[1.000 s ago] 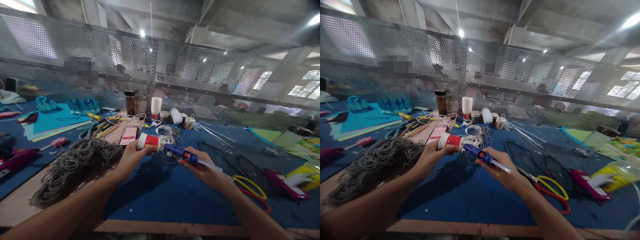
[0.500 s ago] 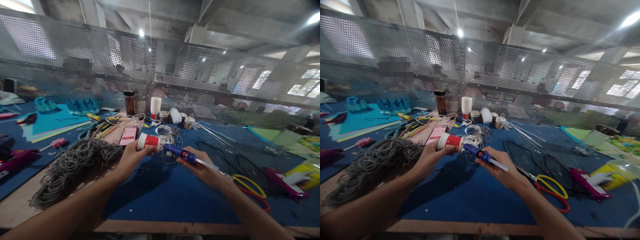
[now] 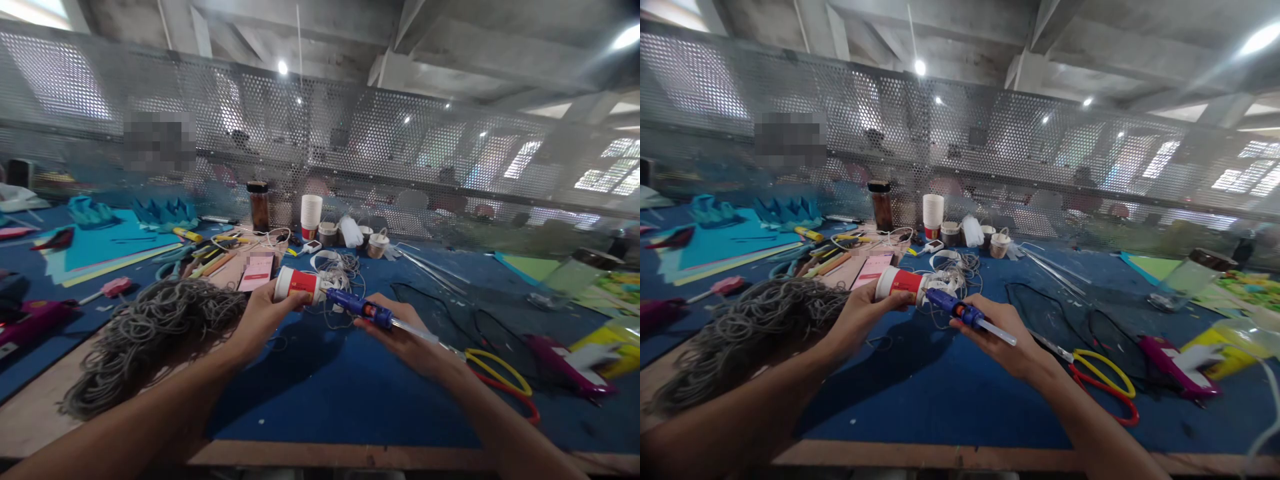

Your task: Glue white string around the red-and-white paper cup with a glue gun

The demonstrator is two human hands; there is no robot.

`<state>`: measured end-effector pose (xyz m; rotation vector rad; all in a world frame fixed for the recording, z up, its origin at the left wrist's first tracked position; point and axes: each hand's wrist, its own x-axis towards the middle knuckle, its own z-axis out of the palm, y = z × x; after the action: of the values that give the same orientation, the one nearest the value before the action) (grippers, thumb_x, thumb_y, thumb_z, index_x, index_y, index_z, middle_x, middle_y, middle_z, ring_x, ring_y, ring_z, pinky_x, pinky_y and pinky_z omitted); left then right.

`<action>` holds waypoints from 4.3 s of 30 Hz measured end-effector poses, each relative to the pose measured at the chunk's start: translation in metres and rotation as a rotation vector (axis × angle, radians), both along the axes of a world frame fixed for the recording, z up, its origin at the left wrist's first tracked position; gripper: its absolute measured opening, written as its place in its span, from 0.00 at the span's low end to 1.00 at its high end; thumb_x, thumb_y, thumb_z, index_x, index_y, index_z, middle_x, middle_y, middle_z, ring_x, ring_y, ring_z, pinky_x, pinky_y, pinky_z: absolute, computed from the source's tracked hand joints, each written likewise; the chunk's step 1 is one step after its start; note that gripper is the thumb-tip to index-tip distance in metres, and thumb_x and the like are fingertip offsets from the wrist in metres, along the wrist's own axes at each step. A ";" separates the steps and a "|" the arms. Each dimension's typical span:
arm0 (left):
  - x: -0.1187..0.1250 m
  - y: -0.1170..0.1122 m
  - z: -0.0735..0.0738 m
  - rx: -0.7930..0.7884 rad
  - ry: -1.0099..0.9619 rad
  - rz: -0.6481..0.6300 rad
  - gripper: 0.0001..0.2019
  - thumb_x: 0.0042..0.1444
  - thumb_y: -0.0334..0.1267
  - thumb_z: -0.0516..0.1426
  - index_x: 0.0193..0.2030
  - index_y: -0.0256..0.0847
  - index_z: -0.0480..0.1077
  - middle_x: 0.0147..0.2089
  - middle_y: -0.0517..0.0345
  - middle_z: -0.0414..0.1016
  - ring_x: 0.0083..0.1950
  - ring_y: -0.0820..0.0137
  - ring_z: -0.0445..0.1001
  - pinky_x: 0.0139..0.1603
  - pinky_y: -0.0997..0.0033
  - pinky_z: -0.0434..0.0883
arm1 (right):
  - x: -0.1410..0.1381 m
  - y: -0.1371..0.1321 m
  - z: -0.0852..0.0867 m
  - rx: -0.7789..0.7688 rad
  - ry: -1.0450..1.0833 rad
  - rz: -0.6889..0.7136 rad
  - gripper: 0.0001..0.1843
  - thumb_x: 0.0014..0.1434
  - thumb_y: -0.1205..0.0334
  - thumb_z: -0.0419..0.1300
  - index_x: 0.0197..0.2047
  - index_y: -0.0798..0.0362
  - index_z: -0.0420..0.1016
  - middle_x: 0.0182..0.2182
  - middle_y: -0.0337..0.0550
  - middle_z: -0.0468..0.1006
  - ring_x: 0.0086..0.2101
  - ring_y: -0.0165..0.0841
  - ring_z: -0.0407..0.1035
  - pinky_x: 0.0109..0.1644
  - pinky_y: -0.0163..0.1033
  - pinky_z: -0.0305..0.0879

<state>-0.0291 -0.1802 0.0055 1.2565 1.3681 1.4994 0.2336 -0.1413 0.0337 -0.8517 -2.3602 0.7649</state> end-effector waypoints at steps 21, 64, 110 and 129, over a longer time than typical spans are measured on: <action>0.001 -0.001 0.005 -0.024 -0.078 -0.018 0.14 0.50 0.43 0.67 0.39 0.35 0.78 0.36 0.53 0.83 0.36 0.67 0.79 0.39 0.71 0.75 | -0.001 -0.002 0.001 -0.010 -0.027 0.036 0.16 0.66 0.46 0.57 0.43 0.50 0.72 0.32 0.38 0.75 0.29 0.29 0.65 0.33 0.34 0.58; -0.002 0.000 0.001 -0.042 -0.151 -0.095 0.14 0.52 0.45 0.66 0.40 0.36 0.78 0.39 0.51 0.83 0.39 0.66 0.80 0.40 0.71 0.75 | -0.003 -0.002 0.000 0.008 -0.010 0.026 0.17 0.65 0.45 0.57 0.44 0.51 0.72 0.33 0.39 0.76 0.29 0.29 0.66 0.33 0.33 0.58; -0.001 -0.001 -0.003 -0.092 -0.365 -0.172 0.14 0.50 0.41 0.69 0.41 0.36 0.77 0.39 0.52 0.81 0.40 0.68 0.77 0.39 0.71 0.74 | 0.035 0.095 -0.056 0.174 -0.628 -0.796 0.24 0.64 0.59 0.51 0.61 0.60 0.63 0.56 0.62 0.68 0.56 0.53 0.66 0.55 0.55 0.61; 0.000 -0.001 -0.005 -0.074 -0.311 -0.180 0.16 0.49 0.43 0.69 0.41 0.37 0.77 0.41 0.51 0.81 0.40 0.68 0.77 0.39 0.72 0.73 | 0.002 0.061 -0.027 0.211 -0.179 -0.394 0.15 0.65 0.59 0.54 0.52 0.53 0.73 0.49 0.49 0.74 0.49 0.38 0.70 0.56 0.44 0.63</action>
<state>-0.0290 -0.1817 0.0007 1.0205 1.0688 1.4352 0.2361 -0.0802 0.0071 -1.2807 -2.2636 0.2849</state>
